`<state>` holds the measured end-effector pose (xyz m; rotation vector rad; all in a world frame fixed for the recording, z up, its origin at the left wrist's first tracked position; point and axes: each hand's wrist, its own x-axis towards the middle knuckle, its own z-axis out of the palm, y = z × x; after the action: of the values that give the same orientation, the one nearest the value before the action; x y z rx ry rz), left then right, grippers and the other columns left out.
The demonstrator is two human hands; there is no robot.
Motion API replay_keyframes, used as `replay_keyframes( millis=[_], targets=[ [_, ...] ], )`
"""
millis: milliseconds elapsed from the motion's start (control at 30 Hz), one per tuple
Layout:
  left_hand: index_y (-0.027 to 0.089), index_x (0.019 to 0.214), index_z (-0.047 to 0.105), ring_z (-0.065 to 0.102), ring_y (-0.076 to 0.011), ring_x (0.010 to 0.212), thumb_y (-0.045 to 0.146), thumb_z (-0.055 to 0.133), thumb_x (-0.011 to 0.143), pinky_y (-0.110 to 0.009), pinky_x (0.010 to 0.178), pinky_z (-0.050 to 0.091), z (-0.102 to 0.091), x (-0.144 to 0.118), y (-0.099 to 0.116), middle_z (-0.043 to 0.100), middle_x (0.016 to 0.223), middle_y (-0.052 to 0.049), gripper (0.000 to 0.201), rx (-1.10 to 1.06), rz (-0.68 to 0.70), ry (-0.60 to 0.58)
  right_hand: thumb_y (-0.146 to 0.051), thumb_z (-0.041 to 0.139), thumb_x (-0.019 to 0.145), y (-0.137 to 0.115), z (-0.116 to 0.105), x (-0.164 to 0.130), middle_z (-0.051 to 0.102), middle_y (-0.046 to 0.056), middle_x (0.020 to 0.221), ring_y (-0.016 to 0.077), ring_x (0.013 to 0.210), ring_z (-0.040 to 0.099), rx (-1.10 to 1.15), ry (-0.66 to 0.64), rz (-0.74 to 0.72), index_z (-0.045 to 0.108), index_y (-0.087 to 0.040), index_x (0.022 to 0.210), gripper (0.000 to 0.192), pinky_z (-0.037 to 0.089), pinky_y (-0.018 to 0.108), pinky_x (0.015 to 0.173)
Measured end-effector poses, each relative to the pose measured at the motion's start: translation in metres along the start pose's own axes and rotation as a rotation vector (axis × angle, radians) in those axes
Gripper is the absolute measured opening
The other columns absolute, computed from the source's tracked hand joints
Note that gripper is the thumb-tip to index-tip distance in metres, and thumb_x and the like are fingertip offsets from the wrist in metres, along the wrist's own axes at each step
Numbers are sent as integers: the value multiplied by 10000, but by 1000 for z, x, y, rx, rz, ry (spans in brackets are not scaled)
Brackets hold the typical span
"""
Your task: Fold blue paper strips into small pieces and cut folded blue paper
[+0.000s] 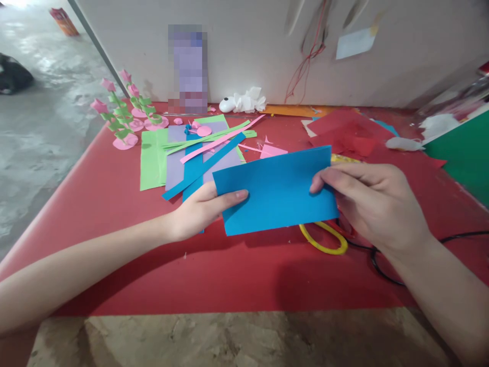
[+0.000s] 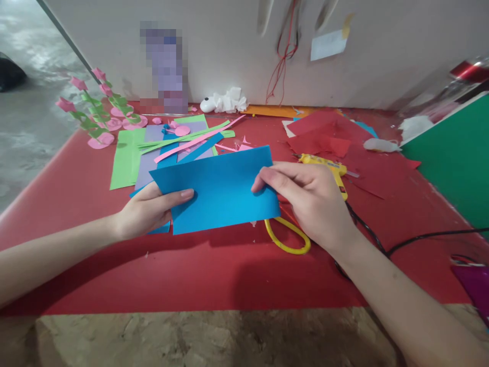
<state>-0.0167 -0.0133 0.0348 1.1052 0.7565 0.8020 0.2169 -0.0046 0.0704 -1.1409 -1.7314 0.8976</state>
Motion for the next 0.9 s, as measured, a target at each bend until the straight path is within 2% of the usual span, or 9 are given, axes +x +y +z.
replay_keyframes(
  millis=[100, 267, 367, 567, 700, 800, 900],
  targets=[
    [165, 978, 621, 607, -198, 948, 358, 580, 817, -333, 853, 507, 1, -1, -2, 657, 1015, -38, 255, 3, -8, -25, -340, 611, 811, 3, 1, 0, 669, -70, 673, 99, 676, 595, 7, 43, -9, 691, -298, 608, 222, 420, 264, 635],
    [160, 922, 612, 609, -197, 921, 364, 598, 797, -318, 820, 512, 1, 0, 0, 656, 969, -39, 240, -3, -2, 17, -363, 645, 781, 1, 2, 2, 717, -88, 766, 117, 725, 621, -19, 83, -33, 734, -384, 734, 103, 428, 274, 634],
    [151, 892, 607, 610, -197, 913, 336, 587, 800, -321, 823, 512, 1, 1, 3, 654, 948, -40, 208, -6, 5, 23, -350, 648, 783, 0, 1, 2, 723, -111, 844, 109, 793, 618, -19, 124, -31, 728, -420, 787, 107, 432, 262, 668],
    [153, 887, 605, 607, -184, 899, 310, 590, 800, -311, 830, 510, 0, 0, 4, 648, 927, -26, 180, -6, 27, 45, -297, 669, 762, 6, 4, 1, 718, -105, 804, 72, 685, 581, 76, 126, 42, 725, -415, 827, 146, 410, 210, 549],
    [164, 892, 616, 604, -181, 896, 345, 588, 806, -302, 823, 510, -2, 0, 1, 649, 944, -25, 202, 20, 13, 11, -289, 694, 721, 7, -1, 5, 722, -83, 826, 115, 748, 629, 93, 61, 77, 731, -390, 812, 141, 486, 246, 617],
    [172, 877, 624, 610, -166, 854, 350, 593, 810, -292, 795, 512, -4, 0, -1, 656, 919, -15, 192, 23, 3, -7, -278, 683, 717, 5, -4, 9, 722, -78, 858, 118, 767, 628, 37, -2, 50, 732, -388, 824, 161, 485, 253, 636],
    [191, 935, 633, 619, -171, 876, 354, 594, 813, -299, 809, 513, -4, 0, -1, 669, 942, -9, 207, 29, 0, -36, -323, 638, 752, 3, -3, 10, 722, -61, 778, 110, 696, 613, 98, 44, 74, 741, -363, 730, 113, 466, 263, 616]
  ],
)
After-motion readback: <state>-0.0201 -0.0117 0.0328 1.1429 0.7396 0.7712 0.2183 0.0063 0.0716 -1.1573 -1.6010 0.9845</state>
